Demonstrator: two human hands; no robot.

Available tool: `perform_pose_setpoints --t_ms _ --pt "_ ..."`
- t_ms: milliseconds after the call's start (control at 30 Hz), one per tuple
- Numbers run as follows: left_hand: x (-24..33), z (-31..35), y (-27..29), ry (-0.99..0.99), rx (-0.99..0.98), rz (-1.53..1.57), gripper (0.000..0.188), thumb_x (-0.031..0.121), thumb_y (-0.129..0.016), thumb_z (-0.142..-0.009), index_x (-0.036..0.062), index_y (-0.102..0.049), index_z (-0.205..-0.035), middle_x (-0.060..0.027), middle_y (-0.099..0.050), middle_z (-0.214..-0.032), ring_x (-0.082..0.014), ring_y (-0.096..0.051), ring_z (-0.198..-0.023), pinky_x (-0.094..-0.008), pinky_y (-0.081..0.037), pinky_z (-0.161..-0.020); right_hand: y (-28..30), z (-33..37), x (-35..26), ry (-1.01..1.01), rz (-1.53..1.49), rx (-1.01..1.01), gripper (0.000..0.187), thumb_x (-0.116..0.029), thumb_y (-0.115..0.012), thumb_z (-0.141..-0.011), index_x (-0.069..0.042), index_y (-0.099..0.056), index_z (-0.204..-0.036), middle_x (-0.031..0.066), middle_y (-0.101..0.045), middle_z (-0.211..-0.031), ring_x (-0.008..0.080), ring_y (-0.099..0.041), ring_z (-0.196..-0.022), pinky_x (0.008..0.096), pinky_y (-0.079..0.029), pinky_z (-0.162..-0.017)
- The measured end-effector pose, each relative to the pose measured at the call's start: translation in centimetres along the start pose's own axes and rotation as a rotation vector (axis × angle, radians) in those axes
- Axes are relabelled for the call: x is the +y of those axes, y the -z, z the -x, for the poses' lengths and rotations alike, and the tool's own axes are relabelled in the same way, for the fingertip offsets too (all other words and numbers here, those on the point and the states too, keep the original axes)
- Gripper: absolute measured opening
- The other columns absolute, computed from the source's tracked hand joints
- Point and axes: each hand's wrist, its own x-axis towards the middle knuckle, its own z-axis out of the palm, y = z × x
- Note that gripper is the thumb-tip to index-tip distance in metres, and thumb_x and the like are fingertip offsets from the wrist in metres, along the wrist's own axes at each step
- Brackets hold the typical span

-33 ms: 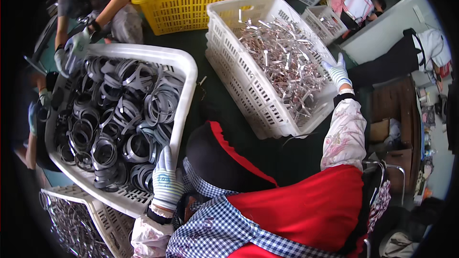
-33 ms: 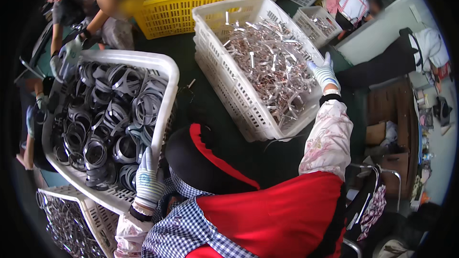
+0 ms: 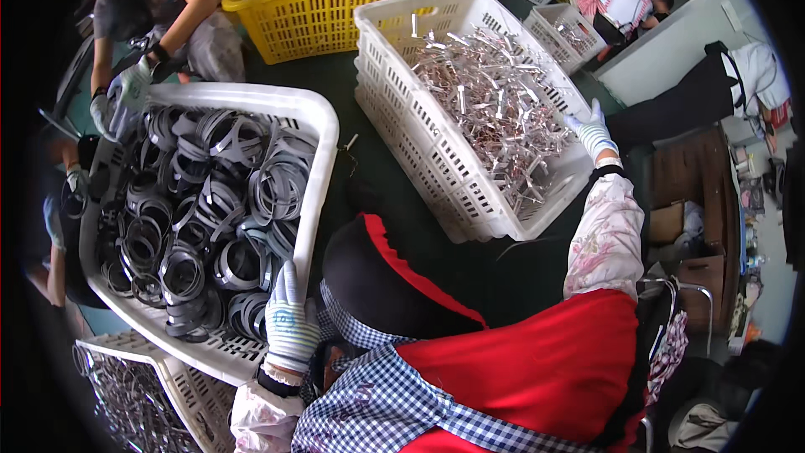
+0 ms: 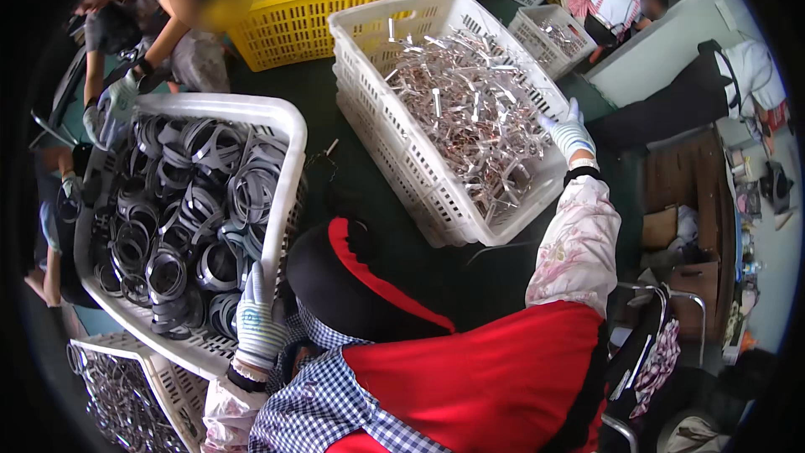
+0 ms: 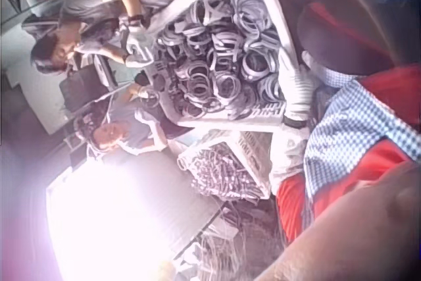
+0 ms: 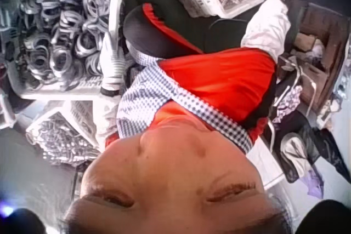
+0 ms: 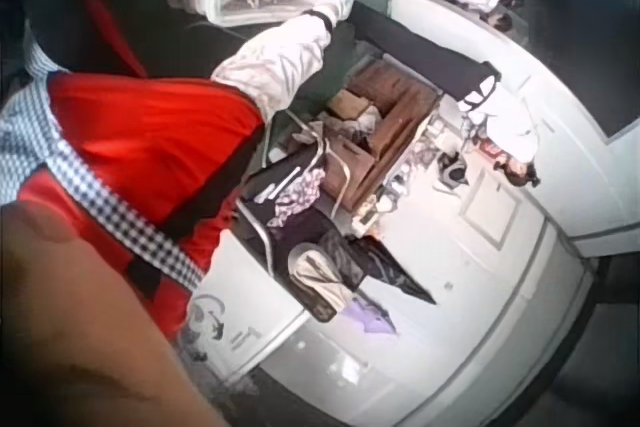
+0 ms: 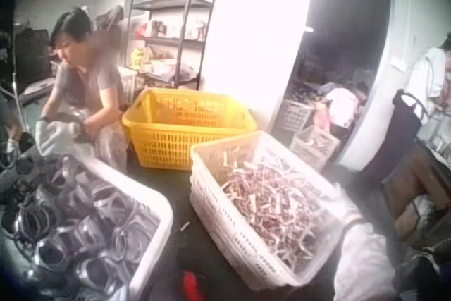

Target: The recorder and other workers are sorting metal ring components into different plastic baskets.

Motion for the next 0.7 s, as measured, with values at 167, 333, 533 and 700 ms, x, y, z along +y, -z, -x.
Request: perform_pose_setpoints --t_ms 167,333,533,700 --pt "0.7 -1.5 -0.8 -0.015 0.017 -0.008 0.077 0.005 -0.064 -0.083 -0.003 -0.03 -0.152 -0.0314 -0.055 -0.131 -0.0477 -0.061 -0.107 -0.0484 -0.052 -0.092 -3.0 0.6 5.1 0.077 0.305 -0.222 0.119 -0.059 -0.082 -0.071 -0.016 -0.016 -0.16 0.0246 -0.015 -0.164 0.04 -0.015 -0.152 0.0513 -0.019 -0.123" --pt "0.8 -0.9 -0.9 0.036 -0.013 -0.05 0.081 0.005 -0.066 -0.083 -0.0006 -0.027 -0.154 -0.0288 -0.057 -0.131 -0.0447 -0.064 -0.103 -0.0463 -0.053 -0.087 -4.3 -1.7 1.8 0.136 0.46 0.004 0.113 -0.063 -0.078 -0.072 -0.013 -0.024 -0.158 0.019 -0.027 -0.162 0.0337 -0.022 -0.152 0.0506 -0.015 -0.123" --pt "0.9 -1.0 -0.9 0.04 -0.024 -0.085 0.087 0.003 -0.065 -0.082 0.0006 -0.021 -0.156 -0.0271 -0.059 -0.126 -0.0434 -0.063 -0.101 -0.0465 -0.052 -0.087 -4.9 -5.1 -2.4 0.02 0.413 -0.36 0.143 -0.08 -0.074 -0.063 -0.005 -0.001 -0.16 0.0279 -0.025 -0.16 0.0416 -0.029 -0.148 0.0479 -0.022 -0.121" --pt "1.3 -1.2 -0.6 0.152 -0.084 -0.096 0.089 0.003 -0.064 -0.081 0.0004 -0.019 -0.157 -0.0275 -0.059 -0.123 -0.044 -0.062 -0.102 -0.0468 -0.051 -0.089 -5.4 -5.7 -2.4 0.267 -0.13 -0.337 0.138 -0.053 -0.09 -0.065 -0.005 -0.003 -0.16 0.0272 -0.037 -0.154 0.0384 -0.037 -0.143 0.0423 -0.033 -0.116"
